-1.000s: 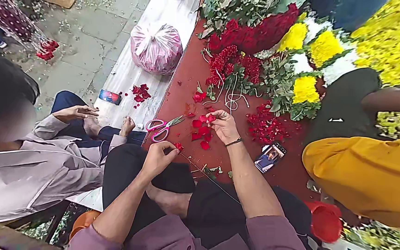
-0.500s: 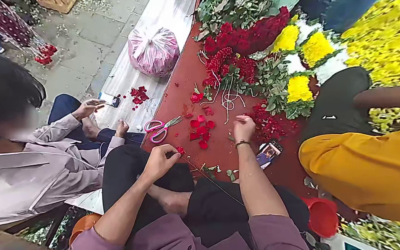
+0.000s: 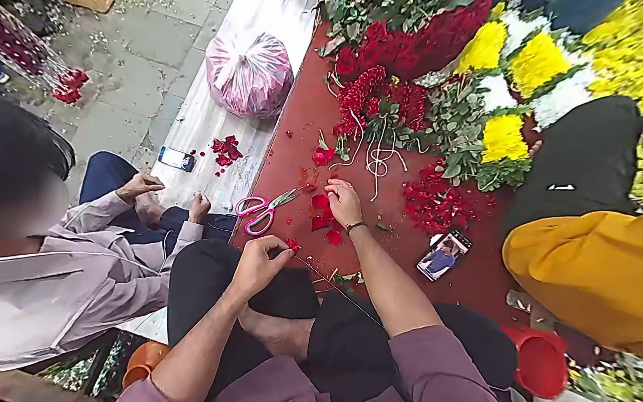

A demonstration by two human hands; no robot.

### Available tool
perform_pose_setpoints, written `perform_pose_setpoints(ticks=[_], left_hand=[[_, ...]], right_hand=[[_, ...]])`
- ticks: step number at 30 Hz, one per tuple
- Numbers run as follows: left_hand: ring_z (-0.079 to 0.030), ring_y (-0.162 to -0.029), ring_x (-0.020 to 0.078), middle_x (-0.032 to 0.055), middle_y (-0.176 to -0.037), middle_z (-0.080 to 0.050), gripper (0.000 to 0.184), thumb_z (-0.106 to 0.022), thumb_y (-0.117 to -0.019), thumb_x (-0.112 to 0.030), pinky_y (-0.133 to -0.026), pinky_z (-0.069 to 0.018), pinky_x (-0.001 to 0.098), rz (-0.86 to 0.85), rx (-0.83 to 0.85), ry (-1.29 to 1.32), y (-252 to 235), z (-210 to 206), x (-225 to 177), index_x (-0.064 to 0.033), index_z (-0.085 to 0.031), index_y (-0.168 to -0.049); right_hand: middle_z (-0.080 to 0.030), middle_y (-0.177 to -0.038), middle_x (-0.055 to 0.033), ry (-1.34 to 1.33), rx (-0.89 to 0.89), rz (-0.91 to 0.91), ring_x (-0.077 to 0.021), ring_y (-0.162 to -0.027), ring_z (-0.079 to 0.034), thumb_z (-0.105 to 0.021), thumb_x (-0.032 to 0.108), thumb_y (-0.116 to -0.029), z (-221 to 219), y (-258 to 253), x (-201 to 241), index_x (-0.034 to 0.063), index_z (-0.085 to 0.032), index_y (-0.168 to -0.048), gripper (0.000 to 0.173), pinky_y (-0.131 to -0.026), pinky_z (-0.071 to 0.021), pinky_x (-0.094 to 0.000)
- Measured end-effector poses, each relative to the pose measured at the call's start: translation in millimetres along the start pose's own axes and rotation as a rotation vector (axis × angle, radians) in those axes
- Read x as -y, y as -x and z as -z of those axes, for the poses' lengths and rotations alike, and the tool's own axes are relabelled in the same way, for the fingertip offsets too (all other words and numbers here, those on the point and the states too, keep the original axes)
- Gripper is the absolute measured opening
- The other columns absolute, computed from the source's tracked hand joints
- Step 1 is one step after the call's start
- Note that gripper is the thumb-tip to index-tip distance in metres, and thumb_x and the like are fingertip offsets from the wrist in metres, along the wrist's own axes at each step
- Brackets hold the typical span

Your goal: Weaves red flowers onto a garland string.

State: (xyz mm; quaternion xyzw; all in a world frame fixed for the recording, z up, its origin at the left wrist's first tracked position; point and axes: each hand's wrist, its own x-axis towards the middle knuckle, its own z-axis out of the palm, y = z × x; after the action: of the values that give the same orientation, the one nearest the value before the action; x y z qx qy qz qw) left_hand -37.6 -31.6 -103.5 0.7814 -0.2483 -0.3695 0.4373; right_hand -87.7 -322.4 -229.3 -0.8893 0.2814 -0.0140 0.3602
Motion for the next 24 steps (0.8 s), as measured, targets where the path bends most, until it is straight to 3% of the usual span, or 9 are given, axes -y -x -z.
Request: perform_pose_setpoints(ticks=[3,5,7,9,11,15,17,21,24], left_hand=[[-0.068,-0.085,0.001,-0.007,-0.091,-0.074,0.016,-0.07,-0.0959,-0.028,-0.079,-0.0576,0.0239,0.0,0.003,0.004,-1.3,-2.5,0.1,-0.015,-0.078,-0.091],[-0.068,-0.085,0.0012,-0.007,-0.091,-0.074,0.016,-0.07,-0.096,-0.028,-0.079,-0.0579,0.024,0.0,0.003,-0.001,-0.7,-4.1,0.2,-0.0153,-0.078,-0.091],[-0.068,-0.084,0.0018,-0.0065,-0.09,-0.074,0.016,-0.07,-0.0957,-0.028,-0.079,-0.0583,0.0251,-0.004,-0.004,-0.017,1.6,-2.9,1.2,-0.0152,-0.078,-0.091],[-0.069,-0.083,0.0023,-0.0062,-0.09,-0.074,0.016,-0.07,-0.0955,-0.029,-0.078,-0.0594,0.0258,-0.019,-0.008,-0.034,-0.3,-4.7,-0.4,-0.0152,-0.078,-0.091],[-0.068,-0.079,0.0025,-0.0066,-0.09,-0.074,0.016,-0.07,-0.0948,-0.03,-0.074,-0.0595,0.0257,-0.011,-0.016,-0.047,-0.4,-6.0,-0.4,-0.0158,-0.078,-0.091],[-0.068,-0.078,0.0028,-0.006,-0.089,-0.074,0.015,-0.071,-0.094,-0.028,-0.072,-0.0591,0.0252,-0.011,-0.036,-0.019,3.5,-5.1,0.0,-0.0156,-0.078,-0.091],[-0.069,-0.083,0.0023,-0.0063,-0.091,-0.074,0.015,-0.071,-0.095,-0.028,-0.078,-0.0594,0.0257,-0.02,-0.021,-0.024,3.2,-3.3,-0.4,-0.0156,-0.078,-0.092],[-0.07,-0.085,0.0022,-0.0063,-0.093,-0.075,0.015,-0.071,-0.0952,-0.028,-0.08,-0.0597,0.0249,-0.024,0.007,-0.017,3.1,-7.3,-3.9,-0.0156,-0.078,-0.092],[-0.069,-0.083,0.0021,-0.0058,-0.091,-0.075,0.015,-0.071,-0.0949,-0.028,-0.077,-0.0589,0.024,-0.031,-0.012,-0.016,2.7,-6.0,-2.4,-0.0146,-0.078,-0.091]], right_hand=[[-0.072,-0.114,-0.009,-0.033,-0.181,-0.019,-0.0282,-0.114,-0.064,-0.057,0.004,-0.0919,9.7,-2.3,10.2,0.0072,-0.076,-0.101,0.022,-0.103,-0.0486,-0.0495],[-0.069,-0.125,-0.0096,-0.035,-0.17,-0.024,-0.03,-0.123,-0.06,-0.062,0.015,-0.0936,5.9,-12.1,11.4,0.0108,-0.076,-0.115,0.026,-0.107,-0.046,-0.052],[-0.058,-0.147,-0.0096,0.021,0.02,0.005,-0.0319,-0.138,-0.05,-0.064,0.037,-0.0975,-5.8,-20.4,18.0,0.0192,-0.068,-0.136,0.043,-0.112,-0.0413,-0.0584],[-0.053,-0.153,-0.0044,0.132,0.114,0.135,-0.0274,-0.146,-0.043,-0.061,0.051,-0.0963,-20.3,-22.4,17.1,0.0256,-0.066,-0.139,0.05,-0.117,-0.0368,-0.0565],[-0.053,-0.154,-0.0001,0.192,0.182,0.249,-0.0228,-0.148,-0.039,-0.059,0.048,-0.0982,-28.3,-13.3,16.7,0.0238,-0.07,-0.132,0.043,-0.121,-0.0327,-0.0506],[-0.064,-0.141,-0.0016,0.12,0.134,0.368,-0.0228,-0.139,-0.051,-0.067,0.02,-0.0927,-6.2,34.7,15.2,0.0144,-0.077,-0.114,0.024,-0.115,-0.0412,-0.0503],[-0.059,-0.145,-0.0008,0.073,0.014,0.322,-0.0226,-0.145,-0.043,-0.07,0.035,-0.0908,10.0,54.6,6.1,0.019,-0.074,-0.123,0.036,-0.119,-0.0364,-0.0527],[-0.032,-0.166,-0.0051,0.221,-0.024,0.063,-0.0304,-0.156,-0.021,-0.064,0.076,-0.082,20.9,79.0,-30.8,0.0242,-0.043,-0.156,0.093,-0.122,-0.0195,-0.065],[-0.026,-0.17,-0.0061,0.26,-0.037,-0.035,-0.0302,-0.158,-0.018,-0.046,0.08,-0.09,14.6,71.7,-49.1,0.0258,-0.036,-0.161,0.09,-0.123,-0.0146,-0.0655]])
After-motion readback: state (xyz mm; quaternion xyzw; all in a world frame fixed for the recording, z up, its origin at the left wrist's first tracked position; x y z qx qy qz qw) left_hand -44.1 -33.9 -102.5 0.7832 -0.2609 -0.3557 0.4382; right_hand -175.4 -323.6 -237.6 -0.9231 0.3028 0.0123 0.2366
